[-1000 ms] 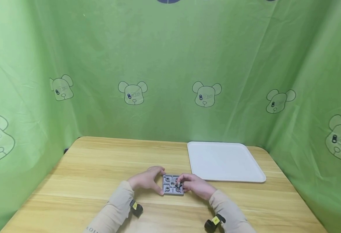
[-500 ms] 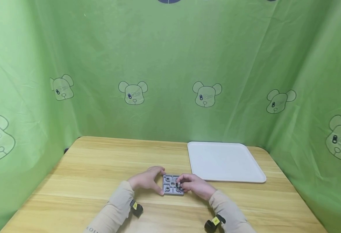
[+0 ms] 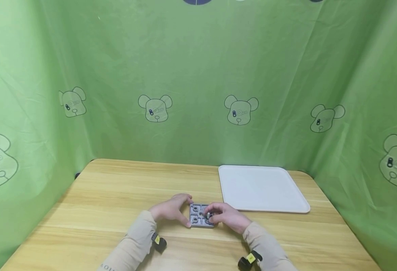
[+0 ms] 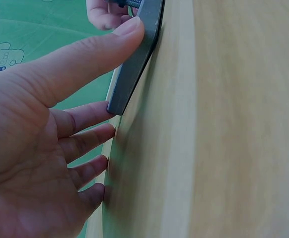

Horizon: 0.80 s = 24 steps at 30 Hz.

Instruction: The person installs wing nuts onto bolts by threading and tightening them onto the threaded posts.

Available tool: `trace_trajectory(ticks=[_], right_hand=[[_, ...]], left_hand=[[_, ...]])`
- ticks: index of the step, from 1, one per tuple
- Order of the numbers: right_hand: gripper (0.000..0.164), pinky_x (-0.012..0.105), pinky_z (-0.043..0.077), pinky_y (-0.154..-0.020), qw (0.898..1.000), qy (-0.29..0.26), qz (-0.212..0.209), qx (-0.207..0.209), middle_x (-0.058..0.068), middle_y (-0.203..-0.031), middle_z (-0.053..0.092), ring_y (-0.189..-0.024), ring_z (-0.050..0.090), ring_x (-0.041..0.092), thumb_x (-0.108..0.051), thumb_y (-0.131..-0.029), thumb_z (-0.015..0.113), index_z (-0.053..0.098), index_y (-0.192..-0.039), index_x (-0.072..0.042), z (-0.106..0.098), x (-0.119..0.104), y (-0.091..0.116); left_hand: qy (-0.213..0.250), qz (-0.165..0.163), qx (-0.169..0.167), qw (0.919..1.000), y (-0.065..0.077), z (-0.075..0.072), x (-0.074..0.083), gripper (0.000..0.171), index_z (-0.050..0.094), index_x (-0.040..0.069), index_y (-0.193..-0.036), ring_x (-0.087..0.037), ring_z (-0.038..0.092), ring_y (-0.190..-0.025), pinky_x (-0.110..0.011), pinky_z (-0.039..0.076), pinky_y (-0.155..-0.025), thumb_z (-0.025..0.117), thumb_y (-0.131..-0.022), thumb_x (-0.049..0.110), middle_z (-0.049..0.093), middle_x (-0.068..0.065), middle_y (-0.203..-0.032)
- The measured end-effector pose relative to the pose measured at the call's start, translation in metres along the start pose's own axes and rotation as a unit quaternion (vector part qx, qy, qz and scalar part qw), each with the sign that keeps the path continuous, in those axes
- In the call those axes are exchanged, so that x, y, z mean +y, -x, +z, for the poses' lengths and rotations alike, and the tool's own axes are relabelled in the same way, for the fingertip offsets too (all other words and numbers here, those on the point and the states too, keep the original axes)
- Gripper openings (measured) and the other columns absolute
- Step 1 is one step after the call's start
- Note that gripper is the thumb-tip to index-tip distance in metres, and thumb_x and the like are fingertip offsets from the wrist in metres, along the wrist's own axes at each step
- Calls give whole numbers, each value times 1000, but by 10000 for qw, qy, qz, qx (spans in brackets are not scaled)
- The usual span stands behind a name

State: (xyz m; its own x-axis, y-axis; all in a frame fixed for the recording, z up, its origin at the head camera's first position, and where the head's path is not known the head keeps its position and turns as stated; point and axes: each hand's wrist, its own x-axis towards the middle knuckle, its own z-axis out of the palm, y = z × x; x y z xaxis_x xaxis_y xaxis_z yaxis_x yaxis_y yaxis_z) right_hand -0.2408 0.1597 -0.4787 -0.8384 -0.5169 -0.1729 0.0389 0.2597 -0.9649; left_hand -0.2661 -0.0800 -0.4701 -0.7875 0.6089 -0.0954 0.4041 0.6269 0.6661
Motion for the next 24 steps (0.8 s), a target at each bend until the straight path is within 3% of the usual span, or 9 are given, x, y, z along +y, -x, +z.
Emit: trace_trajectory(ticks=[12,18,24], right_hand=[[29,28,45,-76,9996,179,-6,201,8,-93,56,-83,52,17,-4,-71,65,55,-96,6,3,-2,1],[34,29,45,-80,10000,55,6,-5,14,-105,55,-91,53,20,3,-69,59,54,-102,3,0,2,0],[26,30,48,-78,10000,-23,71,63,16,-115,53,-95,53,20,0,-78,48,56,-103,1,-1,2,0]], left_hand=[[31,-48,6,10000,0,1,0,78,48,11,-122,-27,27,-133,-48,19,-112,81,-55,34,35,-5,-142],[17,-47,0,10000,0,1,-1,78,48,10,-122,-27,27,-133,-48,18,-112,81,-55,34,34,-6,-142],[-15,-44,12,10000,-1,2,-1,77,48,10,-122,-28,26,-133,-49,18,-112,81,-56,32,34,-7,-142]])
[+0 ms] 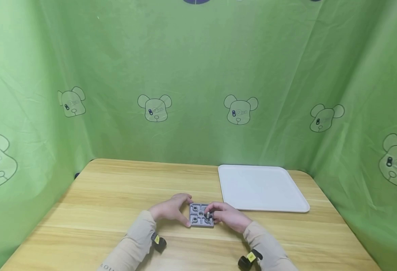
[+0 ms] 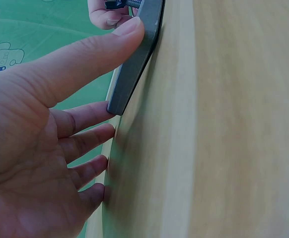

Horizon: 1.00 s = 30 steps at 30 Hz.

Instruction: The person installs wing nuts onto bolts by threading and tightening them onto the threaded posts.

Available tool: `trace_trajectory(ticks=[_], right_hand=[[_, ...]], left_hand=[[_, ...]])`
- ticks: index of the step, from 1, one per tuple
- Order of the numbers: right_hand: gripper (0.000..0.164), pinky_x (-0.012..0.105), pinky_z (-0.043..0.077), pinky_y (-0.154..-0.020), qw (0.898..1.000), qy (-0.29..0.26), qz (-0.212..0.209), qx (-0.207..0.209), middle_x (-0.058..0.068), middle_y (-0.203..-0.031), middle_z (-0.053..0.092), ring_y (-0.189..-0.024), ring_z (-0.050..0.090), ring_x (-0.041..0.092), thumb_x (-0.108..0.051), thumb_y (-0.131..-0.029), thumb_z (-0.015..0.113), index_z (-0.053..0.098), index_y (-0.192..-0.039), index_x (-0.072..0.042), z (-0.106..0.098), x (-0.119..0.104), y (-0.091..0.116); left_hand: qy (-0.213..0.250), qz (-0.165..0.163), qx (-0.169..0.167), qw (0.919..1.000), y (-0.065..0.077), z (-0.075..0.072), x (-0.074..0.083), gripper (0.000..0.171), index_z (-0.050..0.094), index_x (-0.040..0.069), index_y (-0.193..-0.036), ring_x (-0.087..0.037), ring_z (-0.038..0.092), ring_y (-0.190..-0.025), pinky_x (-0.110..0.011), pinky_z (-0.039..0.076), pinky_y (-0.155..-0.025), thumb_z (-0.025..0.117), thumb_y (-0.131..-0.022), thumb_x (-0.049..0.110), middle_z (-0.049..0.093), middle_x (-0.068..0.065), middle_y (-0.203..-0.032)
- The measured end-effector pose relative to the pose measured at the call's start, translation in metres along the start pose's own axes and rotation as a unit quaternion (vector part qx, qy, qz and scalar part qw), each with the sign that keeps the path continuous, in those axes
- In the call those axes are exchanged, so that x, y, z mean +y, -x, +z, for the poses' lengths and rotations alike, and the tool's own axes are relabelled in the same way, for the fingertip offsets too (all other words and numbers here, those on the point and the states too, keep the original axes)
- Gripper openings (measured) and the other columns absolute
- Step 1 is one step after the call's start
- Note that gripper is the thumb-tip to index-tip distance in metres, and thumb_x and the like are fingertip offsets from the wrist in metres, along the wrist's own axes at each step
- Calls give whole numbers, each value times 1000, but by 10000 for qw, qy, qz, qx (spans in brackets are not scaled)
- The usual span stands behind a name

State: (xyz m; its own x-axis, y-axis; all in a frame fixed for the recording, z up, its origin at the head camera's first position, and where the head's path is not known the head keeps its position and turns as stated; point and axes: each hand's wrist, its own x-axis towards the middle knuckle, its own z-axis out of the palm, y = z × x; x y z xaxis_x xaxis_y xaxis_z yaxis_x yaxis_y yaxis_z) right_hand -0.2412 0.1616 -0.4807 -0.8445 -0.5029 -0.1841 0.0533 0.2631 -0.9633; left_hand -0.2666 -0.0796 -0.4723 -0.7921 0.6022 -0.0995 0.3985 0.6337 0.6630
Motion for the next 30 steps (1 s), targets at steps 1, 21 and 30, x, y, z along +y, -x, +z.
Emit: trace_trajectory(ticks=[1,21,30], right_hand=[[26,30,49,-77,10000,-2,11,34,15,-115,52,-94,53,20,-1,-78,47,57,-103,1,0,-1,0],[29,30,46,-80,9999,94,-47,-12,13,-105,55,-92,52,21,-4,-71,62,55,-98,4,3,0,-1],[28,28,42,-74,9982,503,-47,333,9,-95,55,-85,50,19,-7,-69,68,54,-91,2,7,-3,-2]], left_hand=[[4,-15,0,10000,0,0,0,78,48,10,-122,-28,26,-133,-49,18,-112,81,-56,32,34,-7,-142],[37,-3,-17,10000,0,0,-1,79,48,12,-122,-27,26,-133,-48,18,-112,81,-54,36,34,-5,-142],[47,-31,0,10000,1,-1,0,79,47,12,-123,-27,25,-134,-48,17,-112,81,-55,36,33,-5,-143]])
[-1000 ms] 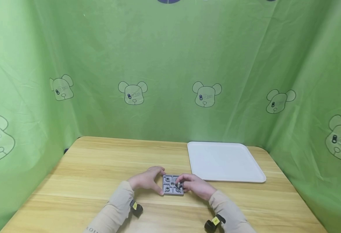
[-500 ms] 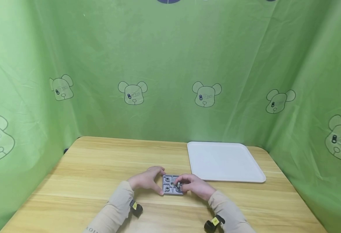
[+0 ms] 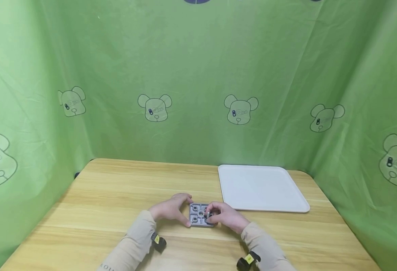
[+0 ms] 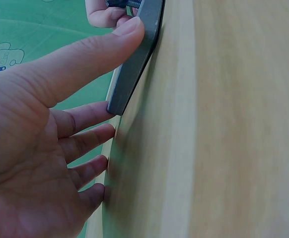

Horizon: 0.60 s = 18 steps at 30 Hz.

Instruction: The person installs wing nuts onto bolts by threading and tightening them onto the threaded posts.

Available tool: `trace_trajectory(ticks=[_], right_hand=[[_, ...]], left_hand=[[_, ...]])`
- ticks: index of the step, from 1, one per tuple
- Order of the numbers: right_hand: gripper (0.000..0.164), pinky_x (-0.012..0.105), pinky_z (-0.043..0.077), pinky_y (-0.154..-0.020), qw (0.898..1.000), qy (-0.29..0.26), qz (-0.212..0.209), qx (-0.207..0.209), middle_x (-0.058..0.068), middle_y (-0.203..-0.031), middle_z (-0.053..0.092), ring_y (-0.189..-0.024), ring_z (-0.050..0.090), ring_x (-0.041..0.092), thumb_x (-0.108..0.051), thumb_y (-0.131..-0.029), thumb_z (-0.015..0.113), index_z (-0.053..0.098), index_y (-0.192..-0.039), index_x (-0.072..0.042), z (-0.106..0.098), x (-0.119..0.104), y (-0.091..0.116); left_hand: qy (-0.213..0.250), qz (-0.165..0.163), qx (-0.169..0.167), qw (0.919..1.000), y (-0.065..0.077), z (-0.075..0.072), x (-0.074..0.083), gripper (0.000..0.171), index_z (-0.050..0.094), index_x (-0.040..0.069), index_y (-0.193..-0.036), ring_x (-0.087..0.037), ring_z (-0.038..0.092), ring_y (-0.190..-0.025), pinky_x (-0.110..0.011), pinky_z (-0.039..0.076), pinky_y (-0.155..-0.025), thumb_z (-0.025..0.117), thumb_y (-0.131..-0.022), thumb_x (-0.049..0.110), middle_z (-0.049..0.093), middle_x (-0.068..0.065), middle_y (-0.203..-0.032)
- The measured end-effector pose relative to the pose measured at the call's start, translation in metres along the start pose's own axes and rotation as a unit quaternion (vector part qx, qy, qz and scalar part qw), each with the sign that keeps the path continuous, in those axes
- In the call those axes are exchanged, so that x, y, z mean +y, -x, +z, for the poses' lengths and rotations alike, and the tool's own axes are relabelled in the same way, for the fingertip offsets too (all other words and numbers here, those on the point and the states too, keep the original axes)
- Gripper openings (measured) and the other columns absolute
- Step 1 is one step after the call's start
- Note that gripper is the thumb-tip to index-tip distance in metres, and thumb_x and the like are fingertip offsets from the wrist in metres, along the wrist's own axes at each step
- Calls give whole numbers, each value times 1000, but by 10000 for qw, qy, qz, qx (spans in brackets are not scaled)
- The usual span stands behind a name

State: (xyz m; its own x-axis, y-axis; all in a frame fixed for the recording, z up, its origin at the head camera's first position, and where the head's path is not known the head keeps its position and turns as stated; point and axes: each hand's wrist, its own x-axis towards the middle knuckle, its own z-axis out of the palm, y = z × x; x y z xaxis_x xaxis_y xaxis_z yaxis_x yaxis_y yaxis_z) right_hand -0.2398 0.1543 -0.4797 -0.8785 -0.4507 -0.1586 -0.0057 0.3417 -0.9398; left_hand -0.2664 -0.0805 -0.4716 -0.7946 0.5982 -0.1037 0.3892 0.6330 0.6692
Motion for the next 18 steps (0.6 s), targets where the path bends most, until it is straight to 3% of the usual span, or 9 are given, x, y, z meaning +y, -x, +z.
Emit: trace_trajectory(ticks=[6,11,18], right_hand=[[31,29,43,-80,9996,-76,-9,-286,12,-105,56,-91,53,21,-2,-68,61,54,-98,-1,-4,2,0],[27,30,48,-80,9988,-357,10,-331,17,-116,53,-96,54,22,2,-75,48,54,-102,2,-5,1,3],[22,28,49,-73,9983,-516,83,-275,17,-112,52,-89,53,19,-2,-83,41,54,-100,3,-4,0,2]], left_hand=[[-12,8,5,10000,0,0,0,79,47,12,-123,-27,25,-134,-48,18,-112,81,-55,36,33,-6,-143],[-44,49,-14,10000,0,0,0,79,47,11,-122,-27,26,-133,-48,18,-112,81,-55,35,34,-6,-142],[-77,63,11,9999,-1,0,0,78,48,11,-121,-28,26,-133,-48,19,-112,81,-55,36,34,-7,-142]])
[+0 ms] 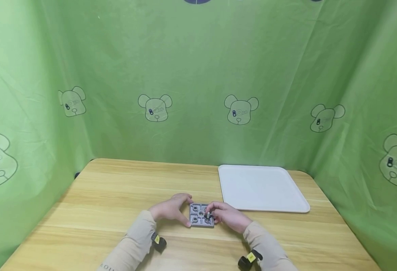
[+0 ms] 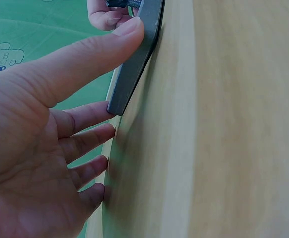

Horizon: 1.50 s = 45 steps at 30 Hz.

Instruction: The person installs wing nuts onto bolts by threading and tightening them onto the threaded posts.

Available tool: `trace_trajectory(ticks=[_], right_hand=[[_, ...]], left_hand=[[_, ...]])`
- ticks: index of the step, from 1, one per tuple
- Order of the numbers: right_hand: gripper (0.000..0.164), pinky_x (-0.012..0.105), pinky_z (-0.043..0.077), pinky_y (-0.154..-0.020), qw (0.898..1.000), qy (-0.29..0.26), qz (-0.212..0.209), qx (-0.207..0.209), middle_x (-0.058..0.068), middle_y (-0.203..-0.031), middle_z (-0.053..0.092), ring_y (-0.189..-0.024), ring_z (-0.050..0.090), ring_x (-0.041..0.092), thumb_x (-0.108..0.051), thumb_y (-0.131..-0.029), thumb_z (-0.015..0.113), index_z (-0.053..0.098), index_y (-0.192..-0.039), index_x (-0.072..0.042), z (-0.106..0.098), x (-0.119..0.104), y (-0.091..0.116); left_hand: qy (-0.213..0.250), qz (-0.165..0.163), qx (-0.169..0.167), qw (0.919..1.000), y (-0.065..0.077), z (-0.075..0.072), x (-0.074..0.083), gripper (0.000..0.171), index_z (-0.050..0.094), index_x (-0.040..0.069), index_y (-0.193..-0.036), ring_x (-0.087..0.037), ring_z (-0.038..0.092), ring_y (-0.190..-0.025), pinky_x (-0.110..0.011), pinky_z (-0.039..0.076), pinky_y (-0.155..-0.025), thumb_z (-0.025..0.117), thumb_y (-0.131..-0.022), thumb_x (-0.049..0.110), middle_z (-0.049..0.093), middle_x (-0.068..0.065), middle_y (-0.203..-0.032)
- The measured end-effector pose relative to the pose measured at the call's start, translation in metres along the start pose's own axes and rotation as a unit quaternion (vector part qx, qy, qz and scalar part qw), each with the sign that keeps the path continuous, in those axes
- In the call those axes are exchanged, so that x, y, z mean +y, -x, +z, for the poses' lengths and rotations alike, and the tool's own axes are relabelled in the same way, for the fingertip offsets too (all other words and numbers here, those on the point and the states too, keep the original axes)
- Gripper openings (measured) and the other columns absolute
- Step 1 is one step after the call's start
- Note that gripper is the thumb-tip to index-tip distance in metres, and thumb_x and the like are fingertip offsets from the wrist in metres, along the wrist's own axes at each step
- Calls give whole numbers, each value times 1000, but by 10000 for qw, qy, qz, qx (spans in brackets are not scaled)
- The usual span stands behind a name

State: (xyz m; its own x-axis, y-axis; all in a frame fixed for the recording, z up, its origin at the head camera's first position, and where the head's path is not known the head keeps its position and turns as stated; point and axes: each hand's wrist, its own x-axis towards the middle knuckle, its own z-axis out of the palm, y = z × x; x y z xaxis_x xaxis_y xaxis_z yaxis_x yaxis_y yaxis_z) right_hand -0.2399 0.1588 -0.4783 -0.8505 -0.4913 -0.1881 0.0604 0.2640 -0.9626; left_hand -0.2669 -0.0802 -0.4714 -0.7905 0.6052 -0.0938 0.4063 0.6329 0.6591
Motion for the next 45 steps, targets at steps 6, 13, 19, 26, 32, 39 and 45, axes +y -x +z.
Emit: trace_trajectory(ticks=[6,13,19,26,32,39,45], right_hand=[[23,28,48,-75,9999,36,-71,-80,14,-109,52,-91,52,20,-1,-79,49,53,-102,2,-2,2,-1],[35,30,46,-79,9994,24,-182,-278,17,-111,53,-94,51,21,-1,-74,56,53,-108,1,-2,4,-2],[29,30,46,-80,9995,155,-193,-194,16,-110,54,-95,51,21,-5,-75,61,56,-102,2,0,2,-1],[27,28,44,-77,9989,444,-104,119,11,-101,55,-89,50,19,-8,-72,65,57,-96,1,3,0,-1],[32,29,45,-79,9994,320,-112,-30,15,-106,55,-92,52,21,-2,-70,61,55,-102,0,1,1,0],[29,31,48,-80,9999,7,-79,-144,16,-116,52,-97,53,21,1,-78,46,54,-105,0,-2,2,1],[24,31,49,-79,9999,-52,-52,-124,15,-111,54,-93,55,20,-4,-83,42,54,-103,1,0,1,0]], left_hand=[[10,32,12,10000,0,1,-1,77,48,11,-120,-28,27,-132,-49,19,-111,81,-55,35,35,-7,-141],[51,24,-18,10000,0,0,-1,78,47,11,-122,-28,27,-133,-48,18,-112,81,-55,35,34,-7,-142],[38,-22,-28,10000,0,-1,-1,78,48,12,-122,-26,26,-133,-48,19,-112,81,-55,36,34,-5,-142],[25,24,-27,10000,0,0,-1,78,48,10,-121,-28,26,-133,-49,19,-111,80,-56,36,34,-7,-142],[21,-4,-21,10000,0,0,-1,78,48,11,-121,-27,27,-132,-48,20,-112,81,-55,35,34,-6,-142],[-16,-8,-6,10000,0,0,0,78,48,13,-121,-26,28,-132,-47,19,-112,81,-54,36,35,-5,-141],[2,0,-1,10000,0,1,-1,78,48,13,-121,-26,28,-132,-47,19,-112,81,-54,36,35,-4,-141]])
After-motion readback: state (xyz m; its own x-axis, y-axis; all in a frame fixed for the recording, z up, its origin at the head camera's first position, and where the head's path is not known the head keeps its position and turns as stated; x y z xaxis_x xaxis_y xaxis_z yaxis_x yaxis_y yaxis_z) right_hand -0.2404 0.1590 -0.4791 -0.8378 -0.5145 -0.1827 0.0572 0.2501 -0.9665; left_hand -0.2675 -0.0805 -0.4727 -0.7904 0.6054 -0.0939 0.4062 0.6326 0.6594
